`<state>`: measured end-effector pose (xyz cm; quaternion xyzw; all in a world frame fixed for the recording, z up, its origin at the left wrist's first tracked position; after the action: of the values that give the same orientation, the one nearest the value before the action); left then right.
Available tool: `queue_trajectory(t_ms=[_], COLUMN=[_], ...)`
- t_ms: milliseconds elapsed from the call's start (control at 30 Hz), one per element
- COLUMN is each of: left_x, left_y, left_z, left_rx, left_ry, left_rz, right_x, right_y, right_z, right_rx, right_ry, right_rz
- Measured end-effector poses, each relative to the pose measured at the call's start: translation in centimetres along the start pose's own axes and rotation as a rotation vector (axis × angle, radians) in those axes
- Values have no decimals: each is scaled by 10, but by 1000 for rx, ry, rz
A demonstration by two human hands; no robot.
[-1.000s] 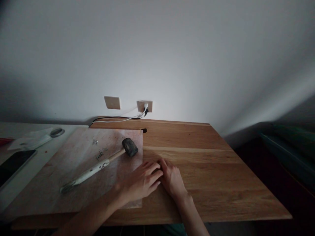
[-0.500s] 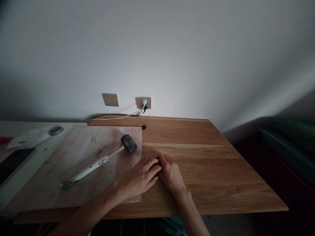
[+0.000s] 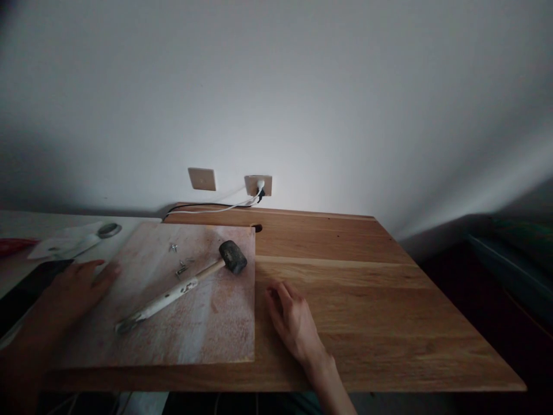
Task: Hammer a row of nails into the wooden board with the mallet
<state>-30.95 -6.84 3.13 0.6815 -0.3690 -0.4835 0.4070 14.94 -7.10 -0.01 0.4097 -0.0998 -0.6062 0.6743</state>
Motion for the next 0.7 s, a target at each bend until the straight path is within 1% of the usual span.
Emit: queue_trajectory(t_ms=[33, 67, 133, 167, 267, 367, 433, 500, 567, 633, 700], left_x=[2, 5, 9, 10, 11, 13, 15, 18, 21, 26, 34], left_y=[-5, -9, -12, -12, -9, -10, -16, -23, -29, -35, -43], left_z=[12, 19, 21, 17, -3, -20, -33, -52, -79, -107, -132], left_rx=[-18, -38, -46, -57, -122, -167, -158, -110, -16, 116, 263], left_ry=[37, 69, 123, 123, 55, 6, -11, -41, -89, -130, -158], left_rz=[25, 46, 74, 81, 63, 63, 105, 143, 151, 150, 181], right_x=[1, 2, 3, 3, 2, 0, 0, 3, 8, 17, 28], right_y=[-3, -6, -12, -15, -21, -16, -5, 12, 34, 60, 85], right_z=[6, 11, 20, 23, 26, 19, 9, -8, -30, -55, -78], right_rx=[-22, -40, -59, -59, -45, -29, -8, 37, 101, 167, 226], right_ry=[2, 3, 15, 25, 38, 10, -21, -65, -124, -179, -224], right_rz=[4, 12, 34, 47, 73, 62, 28, -22, -88, -172, -234])
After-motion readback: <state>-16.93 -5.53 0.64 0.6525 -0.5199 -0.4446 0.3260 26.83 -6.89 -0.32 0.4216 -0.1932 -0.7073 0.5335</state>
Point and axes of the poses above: each hand's wrist, its own x-axis away from the middle knuckle, its own y-axis out of the back of the hand, z = x × y, the point moved 9 cm from there along -x, towards the middle knuckle, and after that the axes turned 5 degrees about -z, right-handed, at the moved point
